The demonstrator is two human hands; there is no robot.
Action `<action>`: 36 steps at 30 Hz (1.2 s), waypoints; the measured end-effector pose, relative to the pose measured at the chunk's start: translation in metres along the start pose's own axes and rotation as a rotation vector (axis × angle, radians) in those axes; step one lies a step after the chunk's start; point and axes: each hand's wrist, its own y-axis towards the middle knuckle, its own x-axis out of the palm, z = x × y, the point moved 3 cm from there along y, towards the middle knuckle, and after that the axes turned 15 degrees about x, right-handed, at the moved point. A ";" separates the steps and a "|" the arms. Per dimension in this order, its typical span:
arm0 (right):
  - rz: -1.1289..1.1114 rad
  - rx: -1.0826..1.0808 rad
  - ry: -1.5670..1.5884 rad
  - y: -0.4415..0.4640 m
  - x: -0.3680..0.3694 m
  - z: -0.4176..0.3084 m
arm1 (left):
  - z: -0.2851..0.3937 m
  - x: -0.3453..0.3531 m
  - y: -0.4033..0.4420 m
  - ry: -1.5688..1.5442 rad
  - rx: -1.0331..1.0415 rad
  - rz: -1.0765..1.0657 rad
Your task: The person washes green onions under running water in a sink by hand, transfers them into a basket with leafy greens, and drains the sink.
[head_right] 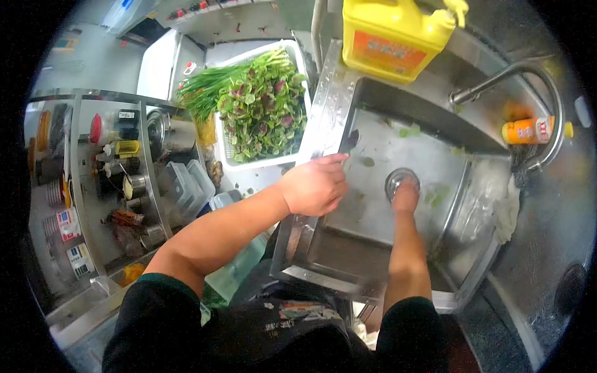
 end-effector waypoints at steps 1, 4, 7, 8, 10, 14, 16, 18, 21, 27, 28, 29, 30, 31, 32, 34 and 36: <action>0.021 -0.029 0.007 0.002 -0.003 -0.002 | -0.003 0.000 0.003 0.003 0.002 0.015; 0.055 -0.128 0.027 -0.025 -0.041 -0.017 | 0.001 0.002 -0.002 0.028 0.005 0.041; -0.040 -0.166 0.032 -0.054 -0.064 -0.025 | 0.002 0.001 -0.002 0.007 -0.013 0.000; -0.101 -0.167 0.014 -0.060 -0.067 -0.025 | 0.001 0.003 -0.003 0.018 0.005 -0.002; -0.223 -0.166 -0.032 -0.071 -0.073 -0.023 | 0.001 0.004 -0.004 0.056 0.017 0.024; -0.170 -0.271 0.086 -0.105 -0.093 -0.017 | 0.002 0.004 -0.005 0.030 0.017 -0.009; -0.427 -0.268 0.440 -0.096 -0.075 0.000 | -0.002 0.016 -0.005 0.120 -0.062 -0.039; -0.779 0.047 0.880 -0.115 -0.126 -0.001 | 0.002 0.012 -0.003 0.101 -0.023 -0.077; -0.843 0.477 1.110 -0.127 -0.144 0.030 | 0.005 0.009 0.001 0.126 -0.025 -0.047; -0.434 0.447 0.978 -0.140 -0.189 0.073 | 0.008 0.006 0.001 0.175 -0.005 -0.062; -0.347 0.451 1.029 -0.138 -0.202 0.075 | 0.008 0.006 0.001 0.186 -0.005 -0.064; -0.226 0.338 0.945 -0.132 -0.214 0.079 | 0.007 0.005 0.002 0.188 -0.007 -0.059; -0.112 0.236 0.854 -0.125 -0.225 0.084 | 0.007 0.004 0.003 0.183 -0.009 -0.058; -0.001 0.139 0.758 -0.122 -0.236 0.088 | 0.010 0.004 0.003 0.175 -0.009 -0.060; 0.075 0.171 0.750 -0.113 -0.245 0.091 | 0.011 0.003 0.003 0.144 -0.036 -0.066; 0.240 0.140 0.549 -0.095 -0.275 0.090 | 0.008 0.006 0.006 0.202 -0.038 -0.156; 0.400 0.047 0.413 -0.074 -0.305 0.094 | 0.010 0.005 0.007 0.195 -0.037 -0.167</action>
